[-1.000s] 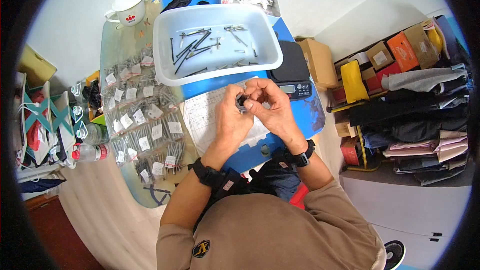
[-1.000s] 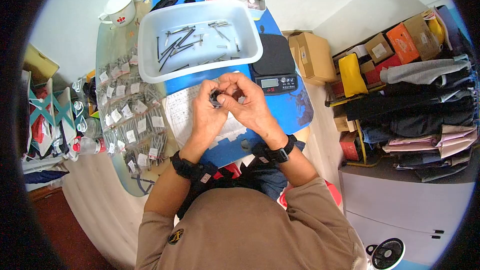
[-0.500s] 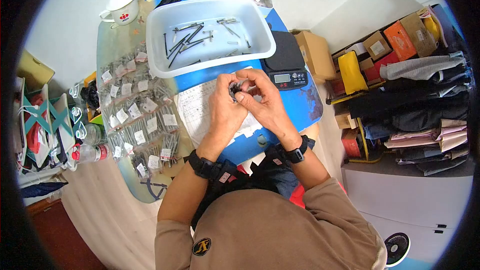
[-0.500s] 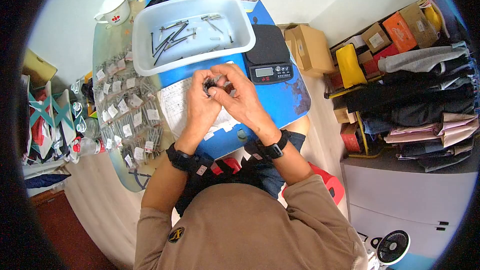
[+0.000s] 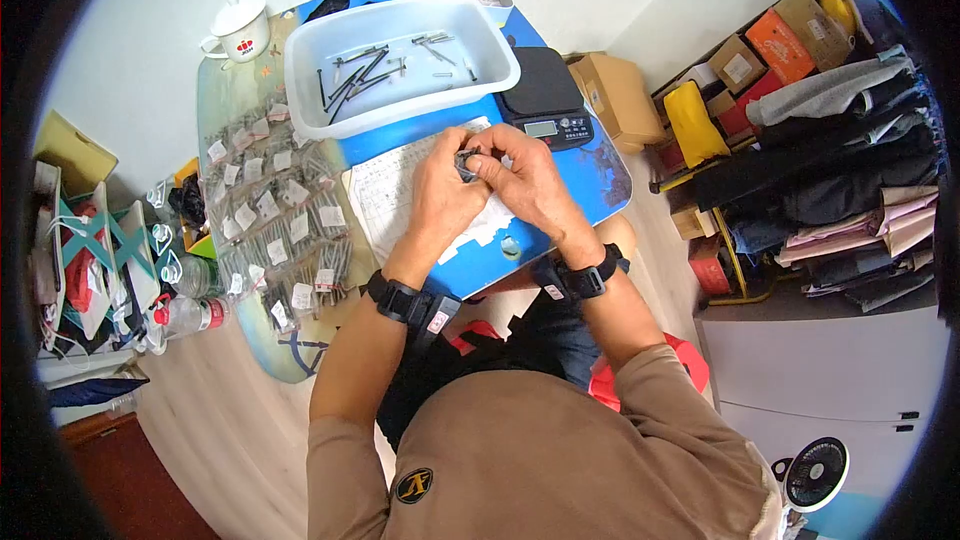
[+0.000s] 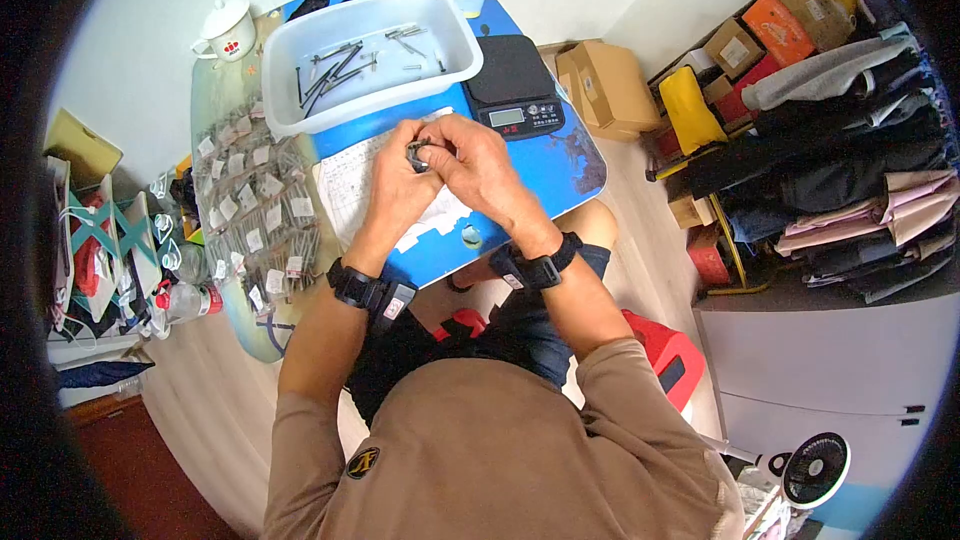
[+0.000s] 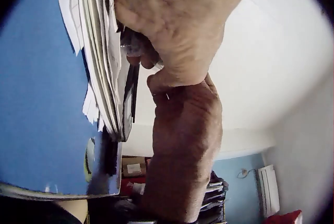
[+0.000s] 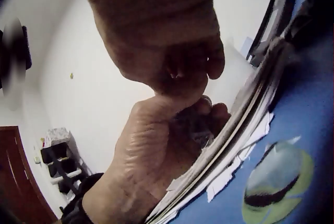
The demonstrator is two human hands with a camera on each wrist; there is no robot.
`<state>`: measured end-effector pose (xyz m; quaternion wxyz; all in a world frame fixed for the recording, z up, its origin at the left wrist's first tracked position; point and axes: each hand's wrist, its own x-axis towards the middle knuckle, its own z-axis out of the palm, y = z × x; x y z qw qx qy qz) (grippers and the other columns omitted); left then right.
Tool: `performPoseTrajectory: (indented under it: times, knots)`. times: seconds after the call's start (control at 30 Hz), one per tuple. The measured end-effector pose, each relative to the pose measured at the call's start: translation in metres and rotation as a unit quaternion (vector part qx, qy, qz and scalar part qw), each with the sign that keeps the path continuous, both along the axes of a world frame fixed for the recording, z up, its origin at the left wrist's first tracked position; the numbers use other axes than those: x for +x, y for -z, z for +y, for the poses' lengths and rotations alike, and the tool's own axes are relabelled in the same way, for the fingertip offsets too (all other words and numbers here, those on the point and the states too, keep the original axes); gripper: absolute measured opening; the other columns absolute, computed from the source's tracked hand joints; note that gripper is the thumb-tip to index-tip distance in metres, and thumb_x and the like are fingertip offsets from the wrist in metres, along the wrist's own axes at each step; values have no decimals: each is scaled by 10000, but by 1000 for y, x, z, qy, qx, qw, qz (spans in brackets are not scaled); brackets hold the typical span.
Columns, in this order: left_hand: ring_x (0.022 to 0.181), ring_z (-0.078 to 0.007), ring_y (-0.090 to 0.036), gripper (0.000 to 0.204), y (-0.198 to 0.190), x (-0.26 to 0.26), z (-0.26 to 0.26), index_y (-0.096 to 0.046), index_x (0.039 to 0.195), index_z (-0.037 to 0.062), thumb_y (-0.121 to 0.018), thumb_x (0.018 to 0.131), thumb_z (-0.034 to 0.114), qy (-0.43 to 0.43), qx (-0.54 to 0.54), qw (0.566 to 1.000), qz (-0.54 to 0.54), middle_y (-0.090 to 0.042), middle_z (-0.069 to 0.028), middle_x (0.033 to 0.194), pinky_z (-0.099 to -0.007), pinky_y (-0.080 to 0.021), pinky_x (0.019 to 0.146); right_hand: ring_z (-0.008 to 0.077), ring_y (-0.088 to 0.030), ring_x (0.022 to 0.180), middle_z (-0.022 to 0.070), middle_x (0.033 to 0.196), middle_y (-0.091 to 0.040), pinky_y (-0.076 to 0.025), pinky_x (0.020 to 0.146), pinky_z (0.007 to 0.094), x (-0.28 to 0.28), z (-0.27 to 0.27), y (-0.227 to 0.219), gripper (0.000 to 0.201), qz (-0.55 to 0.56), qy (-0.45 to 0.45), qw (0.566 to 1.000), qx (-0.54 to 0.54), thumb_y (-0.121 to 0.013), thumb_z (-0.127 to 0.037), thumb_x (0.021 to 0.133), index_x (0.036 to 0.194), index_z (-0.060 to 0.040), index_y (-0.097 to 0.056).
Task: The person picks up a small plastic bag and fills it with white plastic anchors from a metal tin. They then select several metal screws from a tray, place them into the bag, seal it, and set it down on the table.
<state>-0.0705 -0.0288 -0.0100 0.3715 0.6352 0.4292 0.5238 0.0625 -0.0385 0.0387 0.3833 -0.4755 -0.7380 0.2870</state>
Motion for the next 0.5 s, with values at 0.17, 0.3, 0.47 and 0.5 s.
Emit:
performPoseTrajectory:
  times: [0.17,0.3,0.47,0.5]
  knots:
    - [771,-352,-653,265,-7,0,-4,-593,957,-2,-716,753,114,10,-17,1000,-6,-648,-216,839,-412,-497,697,155,-543,704,64,762,-578,-465,652,304,10,-2,-13,132,34,36,999,19,-676,-73,847,946,6,-641]
    - [784,-390,-654,291,-2,-2,-1,-599,962,-27,-720,744,125,25,-5,999,40,-652,-231,831,-424,-501,684,113,-524,736,20,774,-569,-462,674,274,15,-3,-7,140,65,28,997,-13,-660,-65,871,991,4,-644]
    - [833,-427,-659,260,0,1,-3,-624,952,-23,-710,752,121,1,-14,998,56,-663,-258,854,-454,-514,709,70,-539,889,1,945,-608,-459,824,234,19,-10,1,272,164,-18,981,-100,-667,-114,913,1153,-2,-607]
    - [829,-431,-655,251,-3,0,-5,-622,948,-19,-707,756,119,-8,-11,998,53,-661,-255,850,-458,-513,709,69,-540,899,6,957,-612,-458,830,234,16,-10,0,322,209,-26,971,-109,-683,-130,903,1184,-3,-588]
